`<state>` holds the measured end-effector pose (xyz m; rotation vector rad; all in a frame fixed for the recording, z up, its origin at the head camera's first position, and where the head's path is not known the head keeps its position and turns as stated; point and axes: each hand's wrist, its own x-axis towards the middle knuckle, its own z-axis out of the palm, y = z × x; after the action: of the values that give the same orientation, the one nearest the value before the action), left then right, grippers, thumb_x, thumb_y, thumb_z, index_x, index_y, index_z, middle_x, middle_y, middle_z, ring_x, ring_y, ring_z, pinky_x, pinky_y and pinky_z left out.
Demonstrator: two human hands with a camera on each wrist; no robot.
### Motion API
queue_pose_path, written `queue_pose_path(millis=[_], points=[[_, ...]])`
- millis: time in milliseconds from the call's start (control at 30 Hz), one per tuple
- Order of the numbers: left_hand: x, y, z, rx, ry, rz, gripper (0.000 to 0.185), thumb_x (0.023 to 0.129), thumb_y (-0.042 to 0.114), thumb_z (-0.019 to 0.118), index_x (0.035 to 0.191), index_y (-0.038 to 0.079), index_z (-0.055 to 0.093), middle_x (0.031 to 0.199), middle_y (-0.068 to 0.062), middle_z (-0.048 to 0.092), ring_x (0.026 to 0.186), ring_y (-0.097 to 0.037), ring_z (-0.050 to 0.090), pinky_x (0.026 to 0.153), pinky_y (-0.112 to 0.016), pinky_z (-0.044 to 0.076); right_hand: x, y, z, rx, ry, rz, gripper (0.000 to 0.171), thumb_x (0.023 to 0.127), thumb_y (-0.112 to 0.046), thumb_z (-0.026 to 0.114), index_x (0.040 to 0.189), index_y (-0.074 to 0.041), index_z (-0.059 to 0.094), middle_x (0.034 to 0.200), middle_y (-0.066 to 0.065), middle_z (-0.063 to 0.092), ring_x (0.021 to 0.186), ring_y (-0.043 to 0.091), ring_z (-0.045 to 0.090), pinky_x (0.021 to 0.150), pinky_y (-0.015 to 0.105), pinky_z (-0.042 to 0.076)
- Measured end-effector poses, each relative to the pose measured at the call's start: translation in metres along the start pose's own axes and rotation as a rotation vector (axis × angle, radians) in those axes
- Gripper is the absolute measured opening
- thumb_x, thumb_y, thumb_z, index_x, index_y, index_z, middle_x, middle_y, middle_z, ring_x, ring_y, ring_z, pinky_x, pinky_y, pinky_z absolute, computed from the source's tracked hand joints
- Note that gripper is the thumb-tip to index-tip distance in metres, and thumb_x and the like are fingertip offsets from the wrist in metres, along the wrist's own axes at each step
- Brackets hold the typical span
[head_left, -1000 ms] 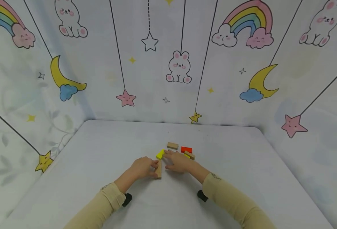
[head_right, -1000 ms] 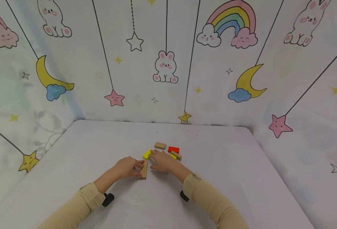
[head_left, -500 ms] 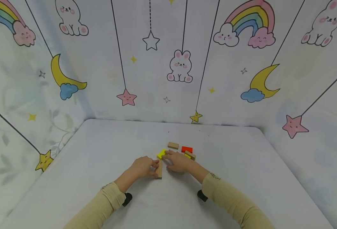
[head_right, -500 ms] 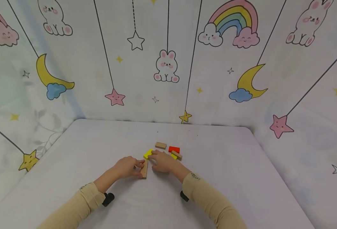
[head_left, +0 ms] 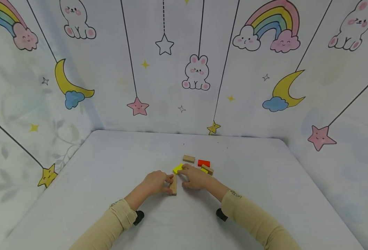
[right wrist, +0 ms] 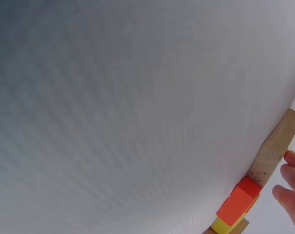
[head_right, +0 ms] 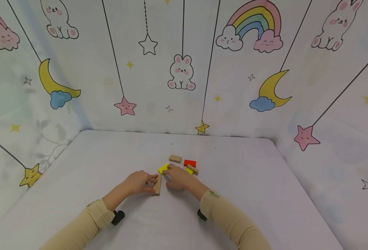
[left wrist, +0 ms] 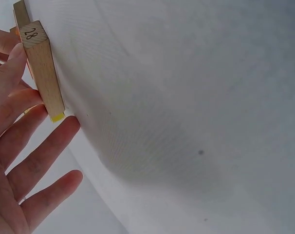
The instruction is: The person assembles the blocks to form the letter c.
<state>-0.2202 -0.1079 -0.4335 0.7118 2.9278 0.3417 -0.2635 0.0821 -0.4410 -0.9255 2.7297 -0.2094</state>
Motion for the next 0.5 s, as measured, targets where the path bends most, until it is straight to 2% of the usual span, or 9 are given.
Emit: queue_pose_path(millis=[233, 500], points=[[0.0002, 0.0007, 0.0001, 0.001, 0.0, -0.003, 0.043, 0.071, 0.038, 0.075, 0.105, 0.013, 0.07, 0.117, 0.001, 0.061, 0.093, -0.025, 0.059, 0.069, -0.033, 0.048, -0.0029, -0.0023, -0.0018, -0.008, -0.008, 0.007, 0.049, 0.084, -0.03, 0.065, 0.13, -0.017, 0.053, 0.135, 0.011, 0.04, 0.11, 0.022, 0.052, 0.093, 0.036, 0.042], [-0.0003, -0.0007, 0.0015, -0.009, 0.009, 0.018, 0.043, 0.071, 0.037, 0.075, 0.106, 0.012, 0.07, 0.12, 0.003, 0.059, 0.095, -0.026, 0.059, 0.067, -0.032, 0.048, -0.0056, -0.004, -0.0017, -0.01, -0.008, 0.009, 0.049, 0.084, -0.03, 0.066, 0.13, -0.018, 0.052, 0.135, 0.011, 0.04, 0.109, 0.021, 0.052, 0.092, 0.036, 0.043]])
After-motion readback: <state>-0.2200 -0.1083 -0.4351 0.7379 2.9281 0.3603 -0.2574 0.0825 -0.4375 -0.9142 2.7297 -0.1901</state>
